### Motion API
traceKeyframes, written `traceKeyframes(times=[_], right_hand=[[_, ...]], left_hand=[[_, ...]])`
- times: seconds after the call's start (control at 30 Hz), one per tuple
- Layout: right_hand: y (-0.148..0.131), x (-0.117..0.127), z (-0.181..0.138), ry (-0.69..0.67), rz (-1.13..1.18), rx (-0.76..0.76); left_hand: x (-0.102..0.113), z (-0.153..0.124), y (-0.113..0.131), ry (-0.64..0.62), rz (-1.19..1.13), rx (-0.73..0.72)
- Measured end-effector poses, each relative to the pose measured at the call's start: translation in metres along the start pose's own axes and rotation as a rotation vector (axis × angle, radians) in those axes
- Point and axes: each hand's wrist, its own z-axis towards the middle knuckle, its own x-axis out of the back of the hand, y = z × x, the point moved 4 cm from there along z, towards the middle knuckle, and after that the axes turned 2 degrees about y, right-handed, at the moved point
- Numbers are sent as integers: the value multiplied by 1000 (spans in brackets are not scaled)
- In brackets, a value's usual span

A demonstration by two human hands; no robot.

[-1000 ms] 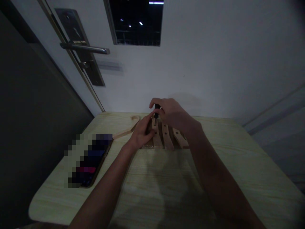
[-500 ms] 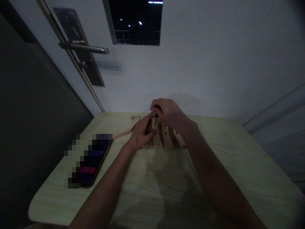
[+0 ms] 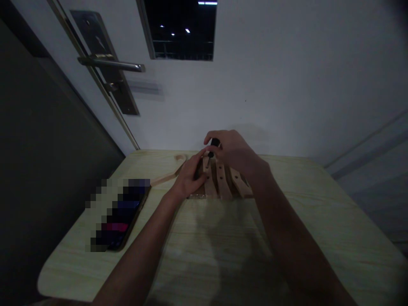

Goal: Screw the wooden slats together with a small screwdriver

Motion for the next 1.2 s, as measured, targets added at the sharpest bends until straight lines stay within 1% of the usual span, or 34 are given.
traceKeyframes(times=[0.1, 0.2, 0.3, 0.4, 0.47, 0.57, 0.67, 0.77, 0.87, 0.93, 1.03, 1.13, 1.2], right_hand=[[5, -1, 3, -18, -61, -46], [8, -3, 3, -30, -75, -36], [5, -4, 1, -30, -21, 16], [-3, -3, -3, -69, 54, 83], [-7, -3, -4, -107, 85, 80], [-7, -3, -4, -138, 99, 26], [-5, -3, -1, -114, 96, 12], [-4, -4, 3, -77, 15, 10], [-3, -6, 4, -57, -64, -17], [-3, -7, 3, -52, -64, -44], [-3, -10, 1, -69, 38, -68], [-4, -13, 1, -89, 185, -22], [-5, -13, 3, -59, 227, 18]], left_hand=[[0, 0, -1, -10, -5, -7], [0, 0, -1, -1, 7, -13], [0, -1, 0, 10, 22, -3], [1, -1, 1, 14, 38, 19], [1, 0, 1, 16, 38, 26], [0, 0, 1, 1, 13, 25], [-1, -1, -2, 4, 24, 28], [0, -3, -5, 33, 70, 11], [-1, -4, -7, 25, 91, 11], [-1, -4, -7, 14, 91, 26], [0, -3, -6, 13, 92, 47], [0, -2, -4, 5, 80, 59], [0, -2, -4, 6, 60, 59]])
